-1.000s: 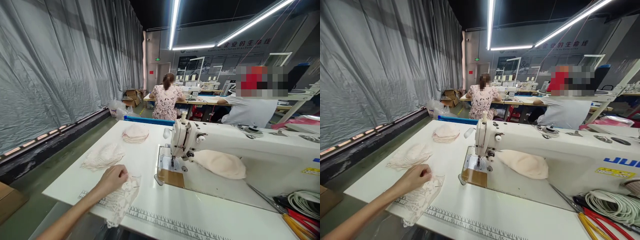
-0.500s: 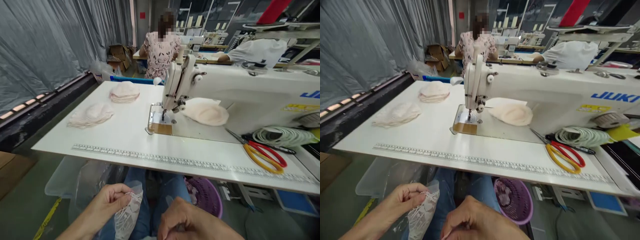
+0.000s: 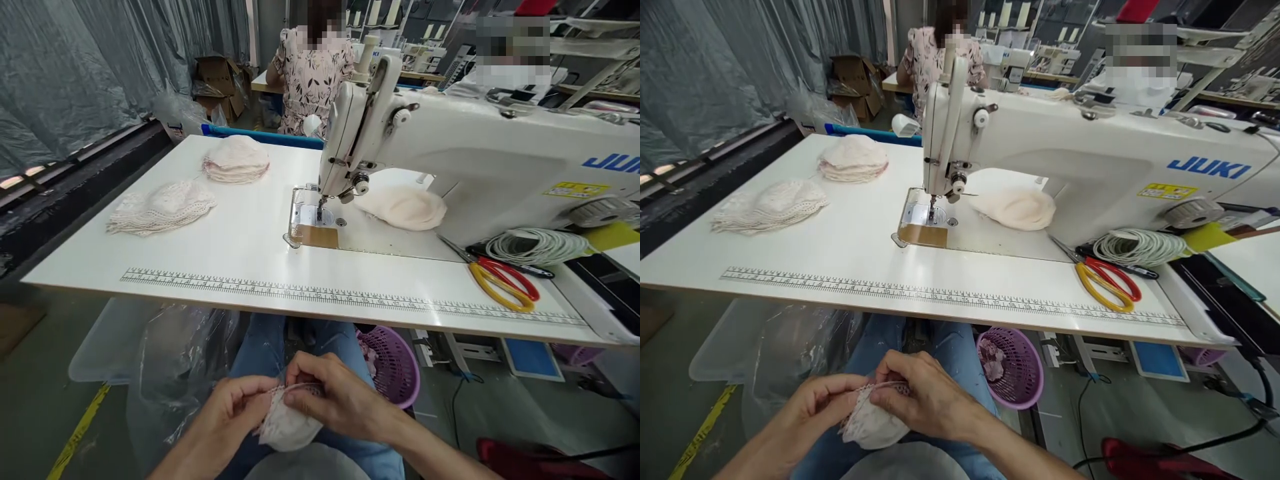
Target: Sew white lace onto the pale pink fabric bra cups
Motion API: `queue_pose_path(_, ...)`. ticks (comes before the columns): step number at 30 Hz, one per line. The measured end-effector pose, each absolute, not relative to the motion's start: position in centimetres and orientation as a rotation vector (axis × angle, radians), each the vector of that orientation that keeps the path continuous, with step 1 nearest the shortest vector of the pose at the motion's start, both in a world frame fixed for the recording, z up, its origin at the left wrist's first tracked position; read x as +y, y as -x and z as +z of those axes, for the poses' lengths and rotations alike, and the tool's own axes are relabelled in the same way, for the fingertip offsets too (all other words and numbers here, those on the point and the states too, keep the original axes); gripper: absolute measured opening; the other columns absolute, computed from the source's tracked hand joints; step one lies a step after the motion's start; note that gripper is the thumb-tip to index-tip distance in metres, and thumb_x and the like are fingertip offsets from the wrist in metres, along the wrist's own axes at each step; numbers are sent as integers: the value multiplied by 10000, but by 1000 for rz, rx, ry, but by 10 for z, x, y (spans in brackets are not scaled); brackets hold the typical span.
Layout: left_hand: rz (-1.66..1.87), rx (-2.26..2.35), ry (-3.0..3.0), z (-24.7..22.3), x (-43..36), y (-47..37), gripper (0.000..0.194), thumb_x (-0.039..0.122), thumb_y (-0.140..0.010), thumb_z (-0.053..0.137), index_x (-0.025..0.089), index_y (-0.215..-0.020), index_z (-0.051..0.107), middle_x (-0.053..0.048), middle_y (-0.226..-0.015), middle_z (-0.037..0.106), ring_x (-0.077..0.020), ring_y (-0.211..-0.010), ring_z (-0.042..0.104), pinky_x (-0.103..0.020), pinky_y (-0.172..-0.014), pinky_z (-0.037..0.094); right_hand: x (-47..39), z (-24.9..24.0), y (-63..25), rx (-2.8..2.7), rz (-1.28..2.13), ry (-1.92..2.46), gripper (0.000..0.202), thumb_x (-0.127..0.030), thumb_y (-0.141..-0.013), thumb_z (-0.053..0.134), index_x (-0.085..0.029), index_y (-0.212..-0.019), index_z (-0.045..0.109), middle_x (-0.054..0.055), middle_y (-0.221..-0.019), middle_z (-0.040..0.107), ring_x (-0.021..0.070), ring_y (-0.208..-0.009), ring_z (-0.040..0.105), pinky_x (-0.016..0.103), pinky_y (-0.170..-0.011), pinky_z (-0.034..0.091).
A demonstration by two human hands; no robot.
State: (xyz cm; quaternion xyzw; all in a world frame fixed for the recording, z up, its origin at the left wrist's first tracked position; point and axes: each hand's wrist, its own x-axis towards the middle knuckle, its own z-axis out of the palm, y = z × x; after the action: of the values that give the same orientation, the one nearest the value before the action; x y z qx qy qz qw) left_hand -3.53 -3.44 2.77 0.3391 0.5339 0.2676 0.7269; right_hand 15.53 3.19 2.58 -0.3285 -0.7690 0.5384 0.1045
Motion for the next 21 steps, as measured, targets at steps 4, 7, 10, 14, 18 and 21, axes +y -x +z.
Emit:
queue_pose_path(4, 619, 1281, -703, 29, -44, 42, 515, 600, -708, 629, 212, -1037, 710, -59, -931, 706, -239, -896, 595, -253, -738, 468, 32, 29, -153, -2302, 1561, 956, 117, -286, -866, 561, -196, -813, 508, -58, -664, 468, 83, -631, 418, 180, -602, 306)
queue_pose_path(7, 708, 1403, -634, 28, -51, 41, 476, 576, -684, 664, 231, -1008, 716, -61, -1025, 691, -259, -969, 594, -268, -777, 477, 31, 31, -152, -2354, 1532, 977, 118, -294, -875, 548, -201, -820, 500, -54, -684, 486, 89, -653, 436, 180, -612, 312)
queue_pose_path(10, 741, 1336, -658, 25, -51, 33, 458, 559, -692, 671, 209, -985, 711, -61, -905, 713, -239, -885, 617, -256, -725, 477, 27, 32, -150, -2410, 1473, 1003, 109, -306, -880, 534, -206, -848, 507, -48, -689, 506, 96, -655, 460, 186, -616, 322)
queue_pose_path(14, 725, 1242, -700, 13, -45, 27, 386, 512, -686, 710, 152, -824, 688, -24, -665, 678, -153, -652, 581, -219, -634, 433, 26, 29, -150, -2466, 1343, 1066, 89, -290, -874, 536, -203, -894, 532, -44, -668, 527, 107, -627, 482, 209, -615, 327)
queue_pose_path(18, 638, 1259, -695, 11, -41, 40, 359, 495, -713, 701, 146, -786, 662, 0, -676, 625, -118, -647, 505, -194, -614, 378, 35, 21, -162, -2370, 1559, 924, 121, -297, -862, 577, -179, -885, 592, -20, -693, 605, 106, -618, 528, 200, -585, 346)
queue_pose_path(21, 589, 1207, -685, 16, -40, 49, 358, 496, -713, 704, 149, -742, 623, 19, -666, 578, -105, -641, 461, -182, -596, 339, 41, 16, -173, -2322, 1663, 811, 170, -324, -863, 588, -162, -873, 639, 22, -789, 667, 125, -691, 577, 215, -642, 381)
